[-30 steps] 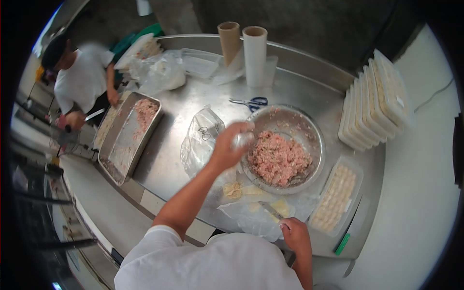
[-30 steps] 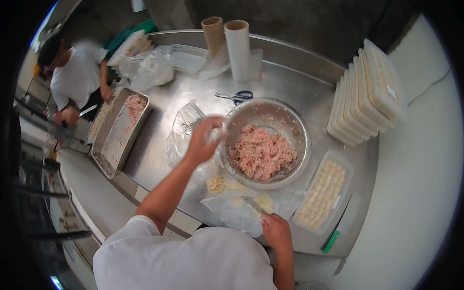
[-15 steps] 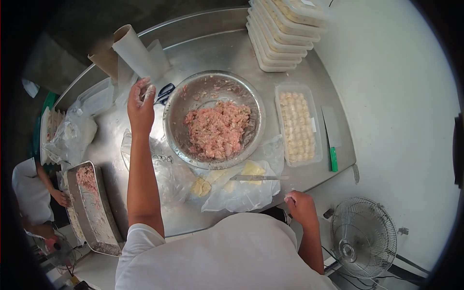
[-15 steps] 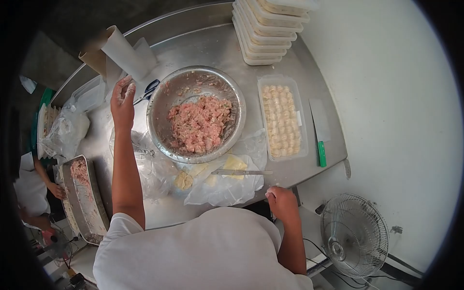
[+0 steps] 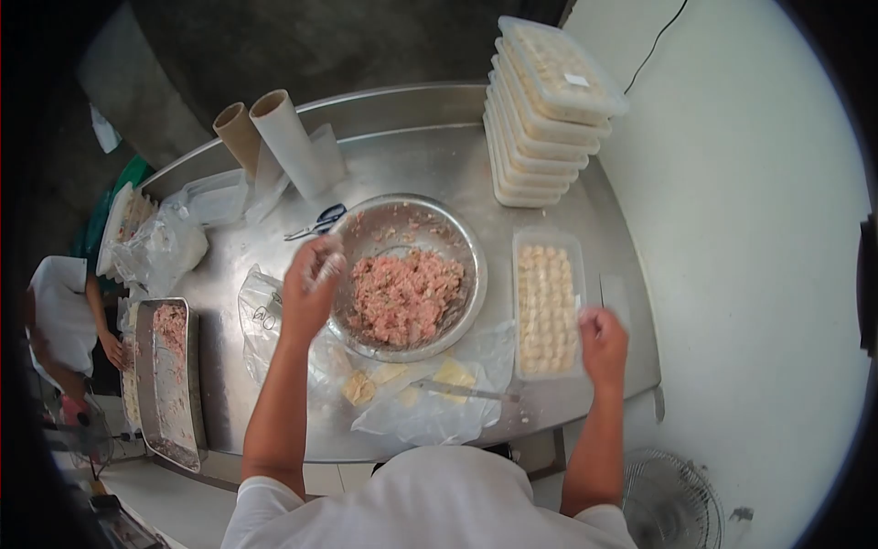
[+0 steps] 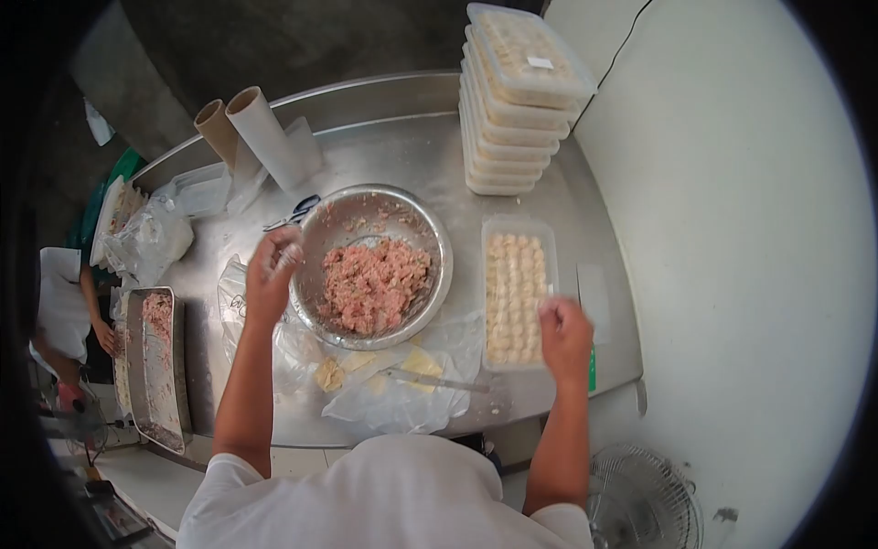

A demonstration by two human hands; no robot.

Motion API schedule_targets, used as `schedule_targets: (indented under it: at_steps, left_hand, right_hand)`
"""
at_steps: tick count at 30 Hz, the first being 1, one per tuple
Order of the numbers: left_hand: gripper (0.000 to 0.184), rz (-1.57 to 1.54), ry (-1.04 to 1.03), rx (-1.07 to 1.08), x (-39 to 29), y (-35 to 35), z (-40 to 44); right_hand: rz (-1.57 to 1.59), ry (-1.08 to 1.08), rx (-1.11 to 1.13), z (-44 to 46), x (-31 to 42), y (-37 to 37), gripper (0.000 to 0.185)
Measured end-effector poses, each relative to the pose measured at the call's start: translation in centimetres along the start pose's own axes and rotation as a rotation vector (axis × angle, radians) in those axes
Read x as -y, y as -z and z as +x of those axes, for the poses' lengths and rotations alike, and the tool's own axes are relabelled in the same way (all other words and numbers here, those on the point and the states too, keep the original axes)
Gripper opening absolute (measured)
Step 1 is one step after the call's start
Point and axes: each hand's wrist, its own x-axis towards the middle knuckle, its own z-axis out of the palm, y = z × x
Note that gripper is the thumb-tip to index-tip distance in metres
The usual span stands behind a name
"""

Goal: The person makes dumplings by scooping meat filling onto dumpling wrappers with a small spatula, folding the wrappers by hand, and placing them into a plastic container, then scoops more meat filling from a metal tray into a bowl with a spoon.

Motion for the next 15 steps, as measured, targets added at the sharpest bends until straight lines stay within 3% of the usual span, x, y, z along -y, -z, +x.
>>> schedule_targets:
  at_steps: [2, 4, 6, 8, 9, 10, 12, 15]
  left_hand:
    - [0.032, 0.003, 0.009, 0.025, -1.7, -2.4, -1.5]
    - [0.032, -0.055, 0.083, 0.094, -3.0, -4.9, -2.3]
    - [0.031, -0.038, 0.102, 0.145, -4.2, -7.3, -2.6]
    - [0.031, -0.013, 0.121, 0.186, -5.8, -9.8, -1.2]
    - [0.033, -0.003, 0.096, 0.208, -7.1, -11.8, 0.3]
    - [0.036, -0.006, 0.080, 0.256, -8.0, -13.5, 1.7]
    - [0.036, -0.065, 0.188, 0.290, -10.3, -16.3, 5.4]
    - [0.041, -0.101, 0.208, 0.239, -12.4, -19.5, 10.5]
  right_hand:
    - [0.114, 0.031, -0.146, 7.3, 0.2, 0.4, 0.021]
    - [0.281, 0.070, -0.180, 14.7, 1.7, 1.2, 0.027]
    - [0.499, -0.028, -0.144, 21.3, 3.2, 1.8, 0.032]
    - [0.427, 0.007, -0.218, 27.7, 3.0, 1.3, 0.038]
    - [0.461, 0.035, -0.196, 31.0, 4.4, 1.3, 0.038]
    - [0.428, -0.076, -0.082, 33.1, 5.7, 1.9, 0.042]
    - [0.397, -0.168, 0.032, 36.5, 6.5, 2.2, 0.047]
    - [0.432, -0.273, 0.239, 40.4, 6.5, 0.9, 0.051]
